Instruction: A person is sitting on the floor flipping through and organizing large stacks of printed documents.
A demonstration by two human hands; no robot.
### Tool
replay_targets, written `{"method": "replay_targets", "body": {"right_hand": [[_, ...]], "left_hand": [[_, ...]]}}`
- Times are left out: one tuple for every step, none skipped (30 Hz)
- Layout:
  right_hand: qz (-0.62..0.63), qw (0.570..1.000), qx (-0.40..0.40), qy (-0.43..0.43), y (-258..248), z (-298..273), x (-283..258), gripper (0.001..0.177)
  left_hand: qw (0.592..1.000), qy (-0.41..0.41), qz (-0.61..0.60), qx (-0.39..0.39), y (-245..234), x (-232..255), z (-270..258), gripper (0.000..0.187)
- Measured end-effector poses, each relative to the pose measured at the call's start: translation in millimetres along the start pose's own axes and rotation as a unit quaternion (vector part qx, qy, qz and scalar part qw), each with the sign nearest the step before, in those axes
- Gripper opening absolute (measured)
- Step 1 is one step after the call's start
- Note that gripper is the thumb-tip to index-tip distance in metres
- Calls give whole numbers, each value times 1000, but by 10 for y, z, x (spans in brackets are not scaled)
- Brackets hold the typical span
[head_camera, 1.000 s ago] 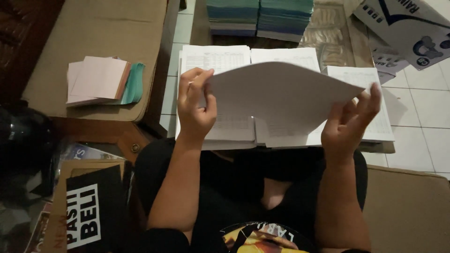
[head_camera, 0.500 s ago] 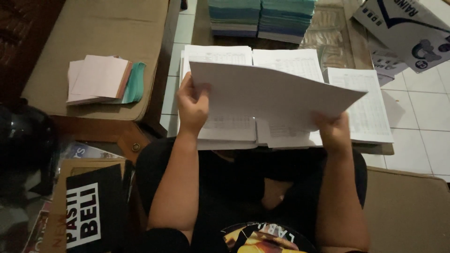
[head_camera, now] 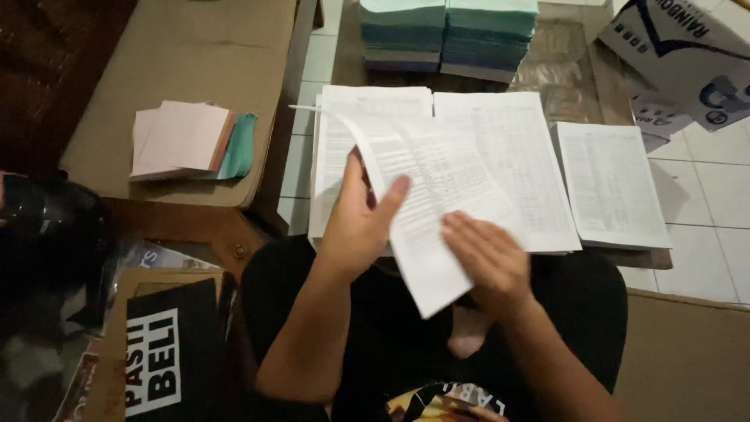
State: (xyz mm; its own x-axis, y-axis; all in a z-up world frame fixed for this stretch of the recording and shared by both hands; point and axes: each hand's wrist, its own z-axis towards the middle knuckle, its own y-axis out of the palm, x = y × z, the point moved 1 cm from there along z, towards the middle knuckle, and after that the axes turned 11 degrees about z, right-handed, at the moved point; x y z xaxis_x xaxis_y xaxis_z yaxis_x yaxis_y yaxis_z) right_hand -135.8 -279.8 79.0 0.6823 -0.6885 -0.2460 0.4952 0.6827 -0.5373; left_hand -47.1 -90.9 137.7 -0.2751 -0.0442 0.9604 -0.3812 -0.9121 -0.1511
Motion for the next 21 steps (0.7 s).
{"method": "replay_targets", "body": {"right_hand": [[2,1000,-1,1,57,-114,13,23],[22,999,-42,4,129,-204,55,29],[42,996,-84,6,200,-294,97,37],[42,996,-83,5,167,-317,133,37],[81,990,-105,38,138,-341,179,64],[119,982,-126,73,99,-370,226,96],[116,983,-125,73,66,-412,327,96],[141,975,-51,162,13,-464,441,93],[164,954,23,250,-39,-523,554,90],[165,954,21,251,-45,-522,664,90],[365,868,72,329,-46,-532,785,91],[544,735,121,386,-29,-529,912,103],[544,735,122,385,-68,-476,900,103],[523,757,138,366,-117,-397,914,82],[501,779,154,346,-166,-319,925,65],[501,779,152,346,-190,-429,1011,65],[406,827,140,363,-219,-543,1105,53],[305,865,128,377,-245,-668,1189,43],[305,865,128,378,-230,-558,1127,43],[265,888,134,352,-219,-448,1056,39],[224,908,139,325,-207,-336,985,35]], "left_hand": [[1000,-2,1,1,-23,-66,1,80],[1000,3,25,3,-51,-124,35,62],[999,9,49,4,-80,-181,70,47],[999,10,49,5,-89,-142,72,47],[999,17,48,-3,-95,-103,77,46],[999,24,46,-14,-89,-65,91,46],[999,26,45,-16,-112,-192,93,46],[995,82,33,-51,-121,-312,82,44],[986,138,20,-86,-129,-434,67,44],[987,136,18,-86,-96,-434,54,44],[979,158,-52,-116,-58,-427,36,42],[965,180,-120,-147,-32,-413,40,39],[965,180,-120,-148,-42,-418,34,39],[969,186,-94,-129,-54,-422,50,33],[973,191,-69,-110,-67,-426,64,28],[973,192,-69,-108,-87,-484,91,28],[978,202,-1,-51,-114,-544,121,26],[975,210,68,6,-141,-605,148,25],[976,209,68,5,-92,-566,171,25],[970,225,82,52,-53,-521,196,24],[961,240,95,98,-14,-476,220,24]]}}
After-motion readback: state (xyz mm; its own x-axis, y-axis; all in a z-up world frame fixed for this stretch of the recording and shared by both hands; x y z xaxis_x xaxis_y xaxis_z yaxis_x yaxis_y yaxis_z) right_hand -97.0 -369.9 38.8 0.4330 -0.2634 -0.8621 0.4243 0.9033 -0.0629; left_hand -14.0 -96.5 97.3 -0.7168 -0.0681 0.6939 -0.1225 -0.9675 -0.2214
